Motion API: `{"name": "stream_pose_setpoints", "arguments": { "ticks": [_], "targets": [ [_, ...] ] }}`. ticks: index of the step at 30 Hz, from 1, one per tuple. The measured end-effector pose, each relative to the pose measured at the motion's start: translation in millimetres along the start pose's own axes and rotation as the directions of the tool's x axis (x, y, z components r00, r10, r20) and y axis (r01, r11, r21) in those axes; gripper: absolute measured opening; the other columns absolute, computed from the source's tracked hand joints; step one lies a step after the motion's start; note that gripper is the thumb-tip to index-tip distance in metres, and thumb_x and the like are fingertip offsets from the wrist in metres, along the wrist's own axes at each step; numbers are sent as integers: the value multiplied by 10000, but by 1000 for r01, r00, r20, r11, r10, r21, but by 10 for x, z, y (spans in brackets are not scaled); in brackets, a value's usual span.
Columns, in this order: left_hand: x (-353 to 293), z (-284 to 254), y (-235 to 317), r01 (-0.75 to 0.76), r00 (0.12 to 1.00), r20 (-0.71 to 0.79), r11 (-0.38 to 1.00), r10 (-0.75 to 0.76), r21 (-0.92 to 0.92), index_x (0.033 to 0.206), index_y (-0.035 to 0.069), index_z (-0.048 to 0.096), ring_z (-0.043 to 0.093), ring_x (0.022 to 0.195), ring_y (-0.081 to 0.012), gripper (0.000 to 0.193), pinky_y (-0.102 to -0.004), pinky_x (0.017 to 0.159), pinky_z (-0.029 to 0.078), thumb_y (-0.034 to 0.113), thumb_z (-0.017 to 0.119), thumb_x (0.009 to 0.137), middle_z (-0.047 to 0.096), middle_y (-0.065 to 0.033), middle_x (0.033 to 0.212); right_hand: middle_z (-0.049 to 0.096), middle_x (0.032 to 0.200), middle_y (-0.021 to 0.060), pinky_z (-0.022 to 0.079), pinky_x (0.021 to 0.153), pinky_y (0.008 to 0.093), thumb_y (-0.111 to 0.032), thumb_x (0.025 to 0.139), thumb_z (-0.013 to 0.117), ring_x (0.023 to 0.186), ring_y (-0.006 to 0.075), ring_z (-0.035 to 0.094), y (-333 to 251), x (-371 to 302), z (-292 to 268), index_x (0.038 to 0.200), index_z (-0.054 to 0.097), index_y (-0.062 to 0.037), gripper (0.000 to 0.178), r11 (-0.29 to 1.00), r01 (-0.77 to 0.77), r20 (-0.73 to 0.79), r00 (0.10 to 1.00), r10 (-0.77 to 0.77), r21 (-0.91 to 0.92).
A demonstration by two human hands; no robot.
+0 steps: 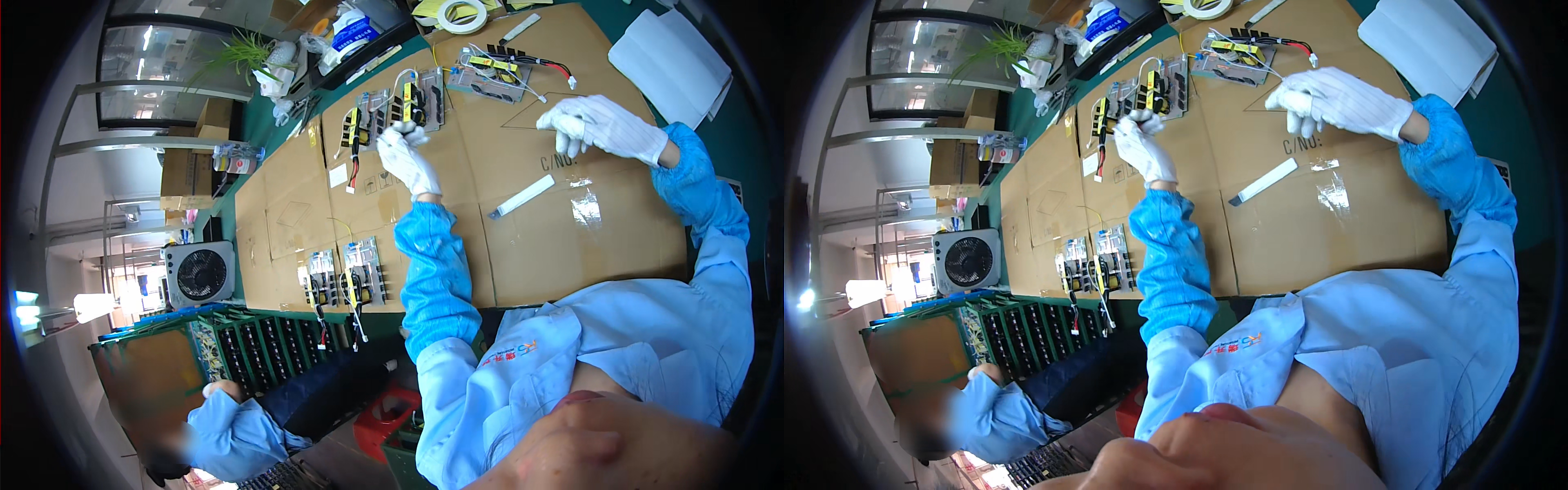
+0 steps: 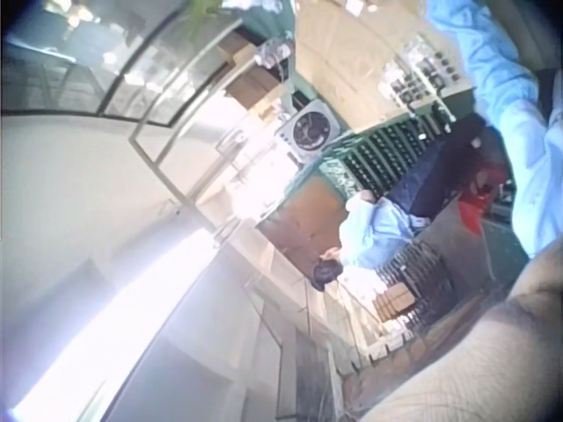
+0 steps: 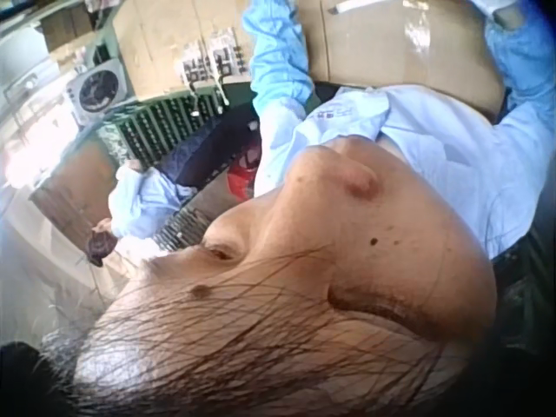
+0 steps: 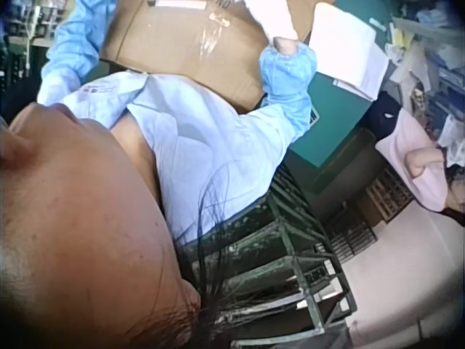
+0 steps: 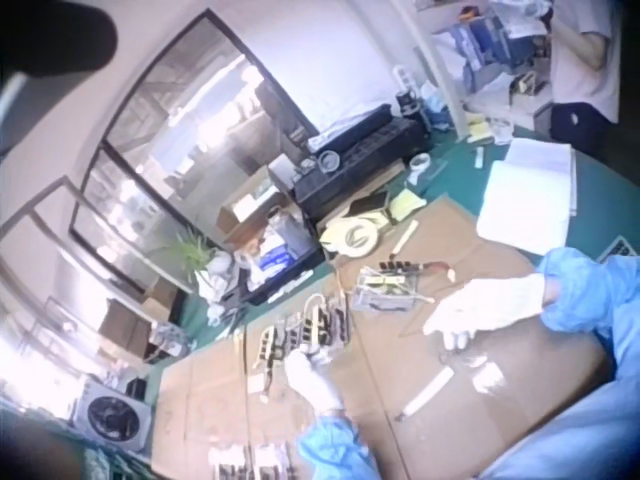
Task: The recorder is assembling electronic components, specifically transformers and other parts, onto a PCB, and then applying adhesive tape.
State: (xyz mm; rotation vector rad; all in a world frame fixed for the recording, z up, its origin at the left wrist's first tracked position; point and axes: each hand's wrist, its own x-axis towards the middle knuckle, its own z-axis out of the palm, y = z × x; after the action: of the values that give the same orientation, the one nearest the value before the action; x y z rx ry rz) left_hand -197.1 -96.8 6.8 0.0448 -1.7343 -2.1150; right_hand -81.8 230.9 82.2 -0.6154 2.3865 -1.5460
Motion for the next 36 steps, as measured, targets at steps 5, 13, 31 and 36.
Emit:
{"name": "stream_pose_setpoints", "arguments": {
  "ticks": [5, 13, 31, 36],
  "targets": [
    [-412, -263, -128, -65, 996, 61, 993, 59, 102, 1163, -34, 622, 688, 779, -163, 296, -288, 704, 579, 224, 547, 1038, 688, -131, 999, 729, 873, 116, 549, 635, 302, -326, 1051, 468, 723, 191, 696, -58, 83, -31, 1250, 660, -66, 379, 987, 105, -61, 992, -113, -124],
    [-706, -469, -190, 161, 985, 16, 949, -171, 271, 1193, -19, 619, 695, 873, -194, 323, -301, 733, 584, 256, 530, 1049, 676, -94, 1047, 646, 1226, 114, 515, 914, 452, -322, 1034, 512, 1104, 319, 627, 826, 1091, -122, 1311, 623, -118, 361, 352, 64, -155, 814, -560, -934],
    [-775, -425, -229, 175, 972, -198, 955, -129, 240, 1235, 5, 603, 640, 787, -122, 384, -283, 697, 547, 335, 492, 1073, 657, -67, 998, 732, 1024, 174, 547, 791, 502, -629, 951, 447, 924, 392, 702, 799, 1560, -106, 1232, 648, -185, 562, 591, -443, -516, 855, 53, -674],
    [-754, -461, -336, 229, 963, -184, 959, -198, 168, 1244, 36, 625, 607, 746, -96, 405, -269, 671, 529, 384, 530, 1058, 658, -40, 901, 664, 1221, 252, 524, 901, 506, -613, 973, 477, 1081, 439, 656, 1296, 1501, -347, 1499, 437, -180, 683, 630, -409, -434, 892, 124, -660]
  ]
}}
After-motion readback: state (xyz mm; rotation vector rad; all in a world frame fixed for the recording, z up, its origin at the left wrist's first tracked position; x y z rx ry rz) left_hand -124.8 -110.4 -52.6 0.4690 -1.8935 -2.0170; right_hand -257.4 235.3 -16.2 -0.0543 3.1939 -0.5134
